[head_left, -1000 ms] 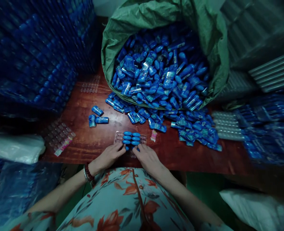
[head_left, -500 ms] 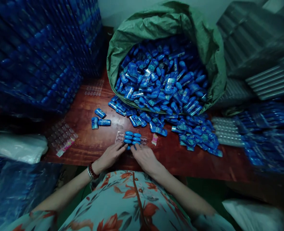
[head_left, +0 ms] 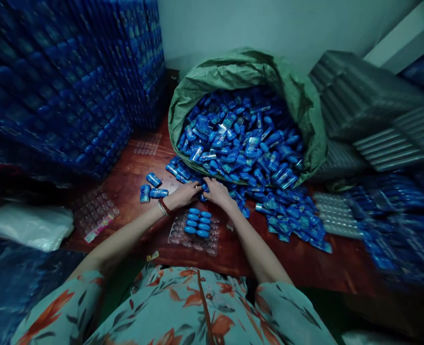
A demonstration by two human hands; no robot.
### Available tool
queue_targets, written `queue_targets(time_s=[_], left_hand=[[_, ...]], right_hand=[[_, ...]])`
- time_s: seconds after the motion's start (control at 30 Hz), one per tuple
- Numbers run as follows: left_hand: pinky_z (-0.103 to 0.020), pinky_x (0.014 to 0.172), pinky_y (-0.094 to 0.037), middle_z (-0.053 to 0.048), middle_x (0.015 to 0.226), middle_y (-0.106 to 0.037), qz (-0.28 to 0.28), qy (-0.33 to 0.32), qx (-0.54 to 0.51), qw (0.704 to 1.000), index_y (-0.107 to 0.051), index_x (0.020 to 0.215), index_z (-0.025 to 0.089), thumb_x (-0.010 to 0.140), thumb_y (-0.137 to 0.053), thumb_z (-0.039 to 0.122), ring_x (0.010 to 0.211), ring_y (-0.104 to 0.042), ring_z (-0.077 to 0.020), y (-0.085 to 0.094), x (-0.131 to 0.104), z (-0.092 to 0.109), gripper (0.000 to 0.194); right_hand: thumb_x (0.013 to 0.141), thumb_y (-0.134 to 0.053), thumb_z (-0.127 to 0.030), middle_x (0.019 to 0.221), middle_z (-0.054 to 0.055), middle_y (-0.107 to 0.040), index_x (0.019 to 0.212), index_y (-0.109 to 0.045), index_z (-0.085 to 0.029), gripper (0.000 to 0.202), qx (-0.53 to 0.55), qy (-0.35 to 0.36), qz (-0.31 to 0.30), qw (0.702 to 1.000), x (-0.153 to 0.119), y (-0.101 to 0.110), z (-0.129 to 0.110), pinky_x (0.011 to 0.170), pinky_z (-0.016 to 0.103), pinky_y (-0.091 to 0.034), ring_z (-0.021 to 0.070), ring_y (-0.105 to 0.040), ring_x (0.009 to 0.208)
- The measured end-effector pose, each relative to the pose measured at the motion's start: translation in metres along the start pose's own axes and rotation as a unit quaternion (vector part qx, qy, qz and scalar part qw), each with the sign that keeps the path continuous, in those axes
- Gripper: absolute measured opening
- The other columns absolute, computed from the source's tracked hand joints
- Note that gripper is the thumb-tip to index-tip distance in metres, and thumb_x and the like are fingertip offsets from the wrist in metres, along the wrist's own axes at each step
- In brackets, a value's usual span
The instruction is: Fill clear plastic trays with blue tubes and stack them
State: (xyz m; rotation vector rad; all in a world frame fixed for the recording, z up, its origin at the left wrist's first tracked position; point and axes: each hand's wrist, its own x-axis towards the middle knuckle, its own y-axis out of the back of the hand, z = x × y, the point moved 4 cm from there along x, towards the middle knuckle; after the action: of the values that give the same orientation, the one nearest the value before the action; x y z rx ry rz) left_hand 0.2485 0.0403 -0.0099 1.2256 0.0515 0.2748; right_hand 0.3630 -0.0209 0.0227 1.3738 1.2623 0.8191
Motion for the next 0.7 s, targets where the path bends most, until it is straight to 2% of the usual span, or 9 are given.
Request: queue_targets(time_s=[0.1, 0.17, 0.27, 0.33, 0.4, 0.5, 0.6, 0.7], left_hand=[[-0.037, 0.083, -0.046, -0.014, 0.12, -0.049, -0.007, -0.004, 0.039, 0.999, -0.048, 0.125, 0.016, 0.079, -0.065, 0.031, 0.099, -0.054, -0.0253, -0.005, -0.001, 0.002, 0.052], [-0.04, 0.087, -0.043, -0.016, 0.131, -0.042, -0.004, -0.018, 0.065, 0.998, -0.045, 0.13, 0.02, 0.081, -0.064, 0.032, 0.105, -0.051, -0.0278, -0.006, 0.0, 0.005, 0.054], [-0.041, 0.089, -0.041, -0.015, 0.128, -0.048, -0.021, -0.061, 0.084, 0.994, -0.05, 0.125, 0.019, 0.088, -0.049, 0.017, 0.107, -0.05, -0.0267, -0.008, 0.007, 0.01, 0.037], [-0.038, 0.087, -0.042, -0.015, 0.117, -0.055, -0.046, -0.092, 0.079, 0.992, -0.052, 0.123, 0.016, 0.089, -0.04, 0.008, 0.102, -0.053, -0.0241, -0.011, 0.011, 0.01, 0.036], [-0.035, 0.082, -0.044, -0.015, 0.113, -0.056, -0.064, -0.113, 0.079, 0.988, -0.049, 0.124, 0.013, 0.089, -0.035, 0.004, 0.095, -0.056, -0.0222, -0.015, 0.011, 0.009, 0.039], [-0.033, 0.078, -0.046, -0.015, 0.113, -0.055, -0.067, -0.119, 0.089, 0.987, -0.042, 0.129, 0.012, 0.088, -0.03, 0.002, 0.09, -0.058, -0.0199, -0.02, 0.005, 0.005, 0.044], [-0.033, 0.079, -0.047, -0.015, 0.109, -0.056, -0.056, -0.113, 0.11, 0.986, -0.045, 0.125, 0.011, 0.09, -0.03, 0.004, 0.091, -0.058, -0.0197, -0.024, -0.005, 0.0, 0.039], [-0.033, 0.082, -0.046, -0.015, 0.11, -0.057, -0.034, -0.111, 0.133, 0.984, -0.05, 0.119, 0.011, 0.09, -0.033, 0.006, 0.096, -0.057, -0.0206, -0.022, -0.013, -0.003, 0.034]], right_hand=[[0.086, -0.052, -0.03, 0.114, 0.011, -0.058, 0.118, -0.053, -0.018, 0.034, 0.13, 0.017, 0.11, 0.985, -0.029, 0.003, 0.019, 0.081, 0.032, -0.047, 0.022, -0.06, 0.1], [0.085, -0.054, -0.036, 0.098, 0.007, -0.064, 0.109, -0.057, -0.019, 0.029, 0.255, -0.015, 0.174, 0.951, -0.058, 0.002, 0.035, 0.076, 0.031, -0.048, 0.0201, -0.063, 0.087], [0.085, -0.051, -0.043, 0.06, -0.003, -0.059, 0.109, -0.056, -0.02, 0.034, 0.403, -0.133, 0.16, 0.891, -0.104, -0.016, 0.056, 0.055, 0.027, -0.047, 0.0165, -0.057, 0.053], [0.086, -0.049, -0.044, 0.054, -0.005, -0.054, 0.109, -0.055, -0.02, 0.034, 0.443, -0.179, 0.152, 0.865, -0.133, -0.027, 0.059, 0.051, 0.026, -0.044, 0.015, -0.054, 0.047], [0.086, -0.048, -0.041, 0.064, -0.003, -0.059, 0.106, -0.055, -0.02, 0.03, 0.436, -0.173, 0.158, 0.869, -0.159, -0.034, 0.054, 0.056, 0.025, -0.046, 0.0138, -0.055, 0.054], [0.088, -0.048, -0.033, 0.083, 0.001, -0.062, 0.108, -0.053, -0.02, 0.025, 0.426, -0.119, 0.124, 0.888, -0.185, -0.046, 0.031, 0.063, 0.025, -0.049, 0.0129, -0.058, 0.066], [0.089, -0.048, -0.026, 0.096, 0.005, -0.061, 0.107, -0.054, -0.022, 0.019, 0.412, -0.046, 0.131, 0.901, -0.195, -0.058, 0.004, 0.072, 0.026, -0.051, 0.0151, -0.061, 0.082], [0.089, -0.043, -0.014, 0.105, 0.008, -0.059, 0.112, -0.056, -0.022, 0.028, 0.309, 0.05, 0.154, 0.937, -0.191, -0.063, -0.017, 0.084, 0.03, -0.05, 0.0175, -0.058, 0.097]])
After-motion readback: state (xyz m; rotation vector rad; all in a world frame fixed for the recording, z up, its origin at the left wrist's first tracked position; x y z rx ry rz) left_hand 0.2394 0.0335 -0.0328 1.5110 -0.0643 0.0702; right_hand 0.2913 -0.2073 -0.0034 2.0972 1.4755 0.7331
